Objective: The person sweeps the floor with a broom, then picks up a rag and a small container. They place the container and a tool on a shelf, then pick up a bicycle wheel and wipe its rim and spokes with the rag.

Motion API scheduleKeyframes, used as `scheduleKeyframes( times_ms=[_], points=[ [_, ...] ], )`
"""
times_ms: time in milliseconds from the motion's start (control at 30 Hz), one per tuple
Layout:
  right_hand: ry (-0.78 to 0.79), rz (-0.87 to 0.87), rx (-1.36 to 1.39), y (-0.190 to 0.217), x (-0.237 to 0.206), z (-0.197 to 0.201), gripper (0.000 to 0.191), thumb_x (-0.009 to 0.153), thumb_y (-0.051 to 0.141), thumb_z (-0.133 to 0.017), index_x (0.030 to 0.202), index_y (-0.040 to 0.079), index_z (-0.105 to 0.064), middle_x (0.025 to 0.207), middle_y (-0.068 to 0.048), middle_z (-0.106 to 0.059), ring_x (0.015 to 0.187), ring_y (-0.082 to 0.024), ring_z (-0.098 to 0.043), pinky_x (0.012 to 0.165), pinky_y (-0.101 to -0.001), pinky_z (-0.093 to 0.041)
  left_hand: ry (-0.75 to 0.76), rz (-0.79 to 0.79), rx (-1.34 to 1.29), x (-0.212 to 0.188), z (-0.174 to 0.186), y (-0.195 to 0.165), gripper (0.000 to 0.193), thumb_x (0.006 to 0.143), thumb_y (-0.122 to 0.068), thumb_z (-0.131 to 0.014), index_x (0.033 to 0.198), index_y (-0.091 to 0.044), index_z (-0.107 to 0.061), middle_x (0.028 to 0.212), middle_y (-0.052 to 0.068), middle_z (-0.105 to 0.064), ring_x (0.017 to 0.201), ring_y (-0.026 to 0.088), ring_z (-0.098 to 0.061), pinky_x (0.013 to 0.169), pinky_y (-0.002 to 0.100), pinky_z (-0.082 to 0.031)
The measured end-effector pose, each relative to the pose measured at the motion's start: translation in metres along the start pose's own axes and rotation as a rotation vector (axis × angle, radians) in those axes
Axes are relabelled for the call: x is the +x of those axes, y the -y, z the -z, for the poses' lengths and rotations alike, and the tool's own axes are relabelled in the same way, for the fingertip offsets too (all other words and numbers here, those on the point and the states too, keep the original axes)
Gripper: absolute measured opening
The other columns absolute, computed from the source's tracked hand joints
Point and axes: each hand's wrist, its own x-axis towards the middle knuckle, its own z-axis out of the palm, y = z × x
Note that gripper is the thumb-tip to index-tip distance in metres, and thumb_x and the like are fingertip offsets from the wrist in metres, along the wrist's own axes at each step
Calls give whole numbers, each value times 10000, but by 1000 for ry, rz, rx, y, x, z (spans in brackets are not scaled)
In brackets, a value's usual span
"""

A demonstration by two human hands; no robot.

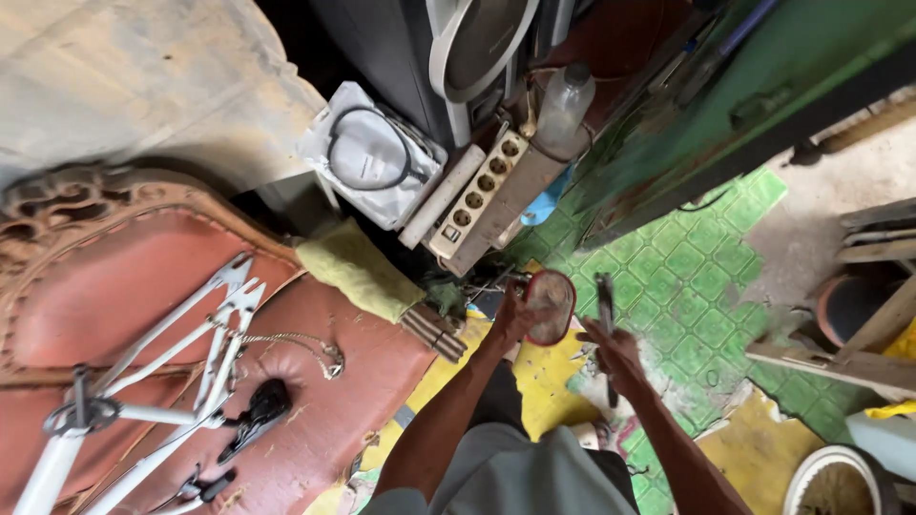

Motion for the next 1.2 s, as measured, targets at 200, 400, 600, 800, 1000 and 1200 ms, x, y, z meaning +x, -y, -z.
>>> scheduleKeyframes(
  times_ms=[200,400,600,800,1000,1200],
  points=[
    [33,-211,190,21,20,-44,288,902,283,-736,797,138,-509,610,45,-406,447,-75,-335,401,-281,-235,-99,9,373,1,-13,1,1036,612,-234,-964,1370,12,-302,1259,228,-604,1097,272,-682,904,402,-621],
    [95,-275,335,-7,64,-49,352,902,246,-771,770,126,-468,600,53,-404,437,-65,-334,379,-262,-212,-275,27,886,19,16,20,900,775,-412,-886,1441,-25,-421,1346,195,-583,1239,333,-613,1003,435,-546],
    [-12,-311,200,-24,141,-42,312,892,213,-785,781,134,-505,611,28,-482,436,-64,-381,365,-250,-236,-679,-516,1969,19,104,5,751,790,-490,-794,1403,-133,-547,1376,211,-557,1311,472,-484,1108,573,-341],
    [-111,-199,20,-50,244,-43,384,864,154,-811,752,107,-447,594,-26,-541,417,-94,-418,333,-295,-264,-521,-300,1819,25,153,-1,640,823,-468,-779,1312,-85,-627,1051,144,-727,997,350,-665,995,519,-434],
    [42,-156,-70,-102,318,-50,322,896,220,-809,768,75,-552,570,-3,-496,420,-102,-421,345,-294,-292,-557,-294,1805,38,176,16,569,844,-489,-779,1210,-65,-675,808,84,-703,770,271,-664,825,452,-462],
    [7,-312,-94,-169,312,-74,261,794,180,-829,872,126,-586,627,11,-527,442,-85,-460,330,-277,-329,-570,-304,1819,38,190,32,541,854,-459,-771,1199,-51,-684,793,90,-682,765,283,-649,824,467,-467]
  ],
)
